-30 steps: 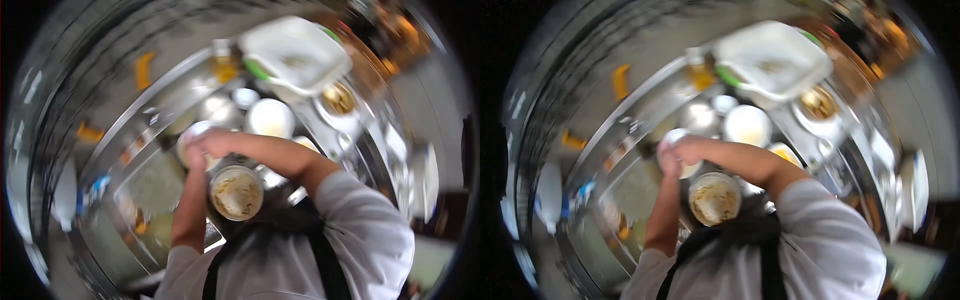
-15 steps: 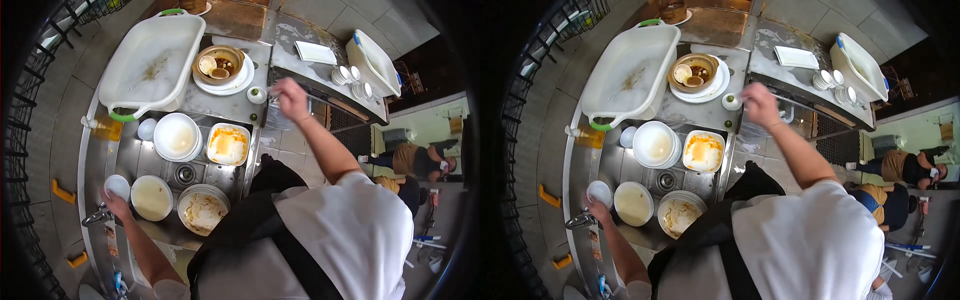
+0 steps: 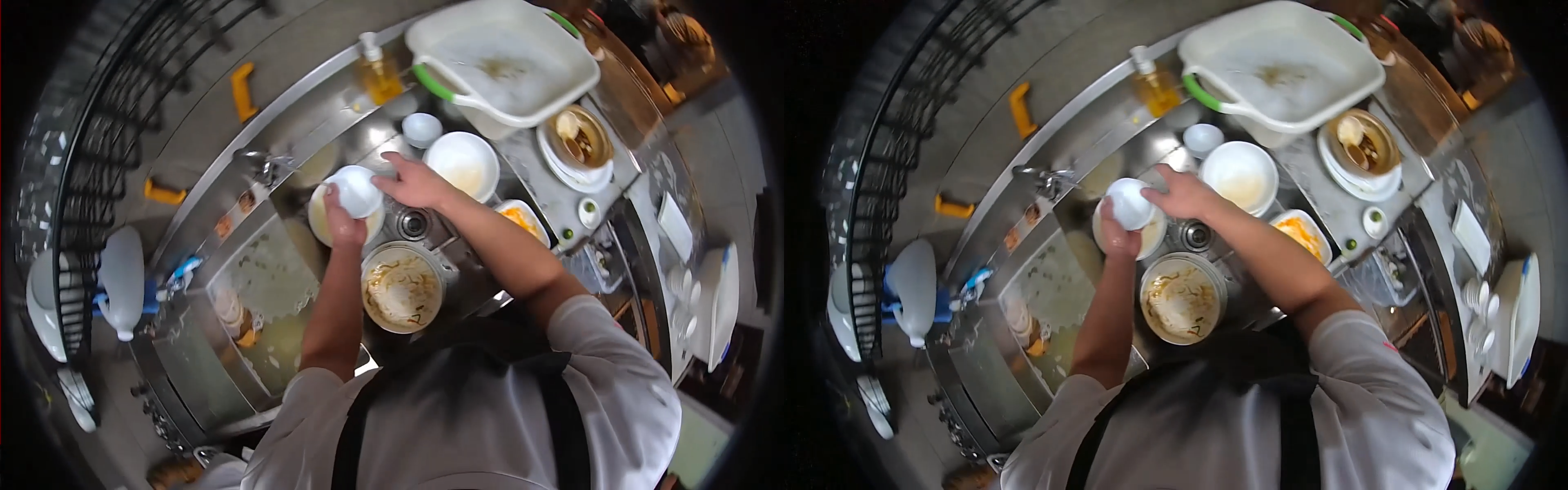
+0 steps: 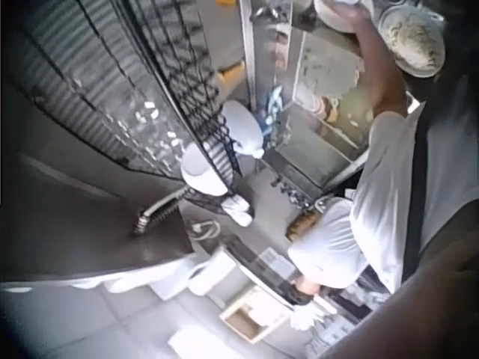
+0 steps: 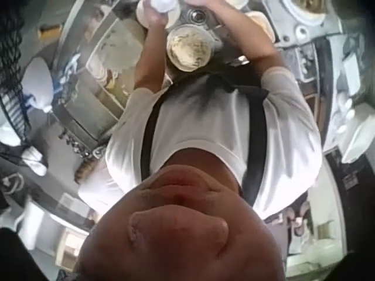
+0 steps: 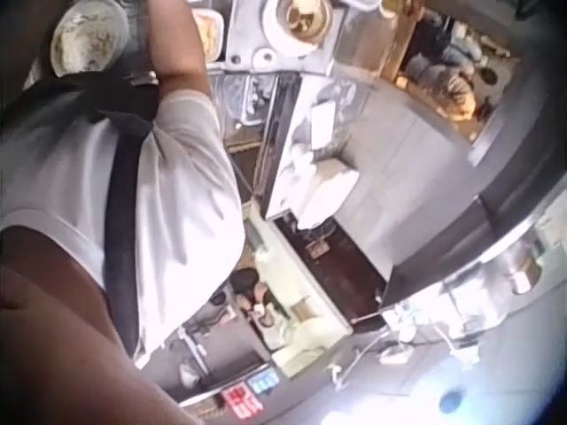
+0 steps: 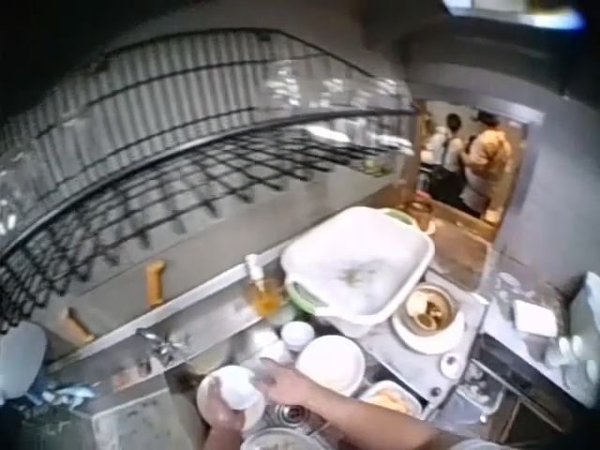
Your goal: Washing and rinsing various dishes, bowls, and steamer baskets in a restaurant sink.
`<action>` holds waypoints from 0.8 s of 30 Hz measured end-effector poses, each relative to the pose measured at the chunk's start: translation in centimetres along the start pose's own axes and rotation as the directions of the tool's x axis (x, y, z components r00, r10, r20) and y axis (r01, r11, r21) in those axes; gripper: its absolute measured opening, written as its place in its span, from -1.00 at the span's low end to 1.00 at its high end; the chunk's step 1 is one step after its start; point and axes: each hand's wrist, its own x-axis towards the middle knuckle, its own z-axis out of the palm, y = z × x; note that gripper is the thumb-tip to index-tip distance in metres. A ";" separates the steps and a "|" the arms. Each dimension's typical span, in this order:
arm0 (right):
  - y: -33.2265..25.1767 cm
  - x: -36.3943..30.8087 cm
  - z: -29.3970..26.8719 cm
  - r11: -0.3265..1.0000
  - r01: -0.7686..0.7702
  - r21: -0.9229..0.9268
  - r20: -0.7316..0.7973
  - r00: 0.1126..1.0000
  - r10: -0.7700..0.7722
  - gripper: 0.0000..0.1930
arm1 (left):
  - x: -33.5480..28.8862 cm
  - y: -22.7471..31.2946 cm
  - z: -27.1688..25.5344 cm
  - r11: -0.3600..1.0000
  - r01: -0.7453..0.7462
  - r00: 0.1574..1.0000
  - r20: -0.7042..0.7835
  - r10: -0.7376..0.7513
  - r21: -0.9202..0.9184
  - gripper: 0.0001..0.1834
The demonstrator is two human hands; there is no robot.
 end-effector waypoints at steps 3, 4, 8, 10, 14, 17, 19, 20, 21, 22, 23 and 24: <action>-3.3 4.5 2.9 0.959 0.159 -0.233 0.179 0.977 -0.118 -0.49 | -0.6 0.5 -0.3 0.997 -0.076 0.996 -0.047 0.076 -0.016 -0.46; -4.1 5.1 3.7 0.914 0.182 -0.363 0.194 0.974 -0.117 -0.58 | -0.8 0.8 -0.4 0.997 -0.076 0.993 -0.088 0.073 -0.032 -0.45; -8.7 4.3 6.3 0.727 0.312 -0.612 0.212 0.950 -0.230 -0.61 | -1.2 2.5 -3.2 0.953 -0.006 0.988 -0.150 -0.041 -0.304 -0.52; -9.8 3.7 6.2 0.663 0.322 -0.676 0.091 0.929 -0.358 -0.48 | 0.5 2.2 -5.1 0.970 -0.083 0.966 -0.258 0.023 -0.226 -0.54; -6.8 3.9 3.8 0.735 0.082 -0.673 -0.109 0.972 -0.208 -0.44 | 1.4 2.5 -7.2 0.964 -0.162 0.938 -0.336 0.085 -0.210 -0.58; -3.7 5.1 4.3 0.736 0.013 -0.677 -0.085 0.992 -0.095 -0.44 | 1.2 2.3 -3.8 0.988 -0.065 0.923 -0.384 0.005 -0.143 -0.55; -6.5 5.2 6.7 0.816 0.030 -0.577 -0.020 0.998 -0.051 -0.56 | 1.9 1.8 -8.1 0.982 -0.141 0.986 -0.108 0.128 -0.128 -0.50; -4.8 5.2 6.1 0.852 -0.006 -0.523 -0.061 0.998 -0.031 -0.57 | 1.1 1.3 -4.9 0.990 -0.091 0.992 -0.095 0.080 -0.112 -0.46; -4.4 5.1 6.2 0.889 -0.003 -0.457 -0.084 0.996 -0.040 -0.57 | 1.1 1.3 -4.2 0.990 -0.079 0.994 -0.079 0.070 -0.114 -0.46; -3.1 5.5 6.6 0.887 -0.019 -0.461 -0.100 0.995 -0.031 -0.57 | 1.1 1.4 -3.3 0.991 -0.038 0.998 -0.052 0.031 -0.127 -0.47; -1.3 6.2 7.3 0.920 0.037 -0.390 -0.105 0.991 -0.084 -0.57 | 1.3 1.4 -2.6 0.991 0.000 1.000 -0.023 -0.003 -0.137 -0.48; -0.7 6.4 7.6 0.944 0.097 -0.314 -0.105 0.985 -0.137 -0.57 | 1.6 1.5 -2.5 0.987 -0.006 1.000 -0.002 0.006 -0.162 -0.49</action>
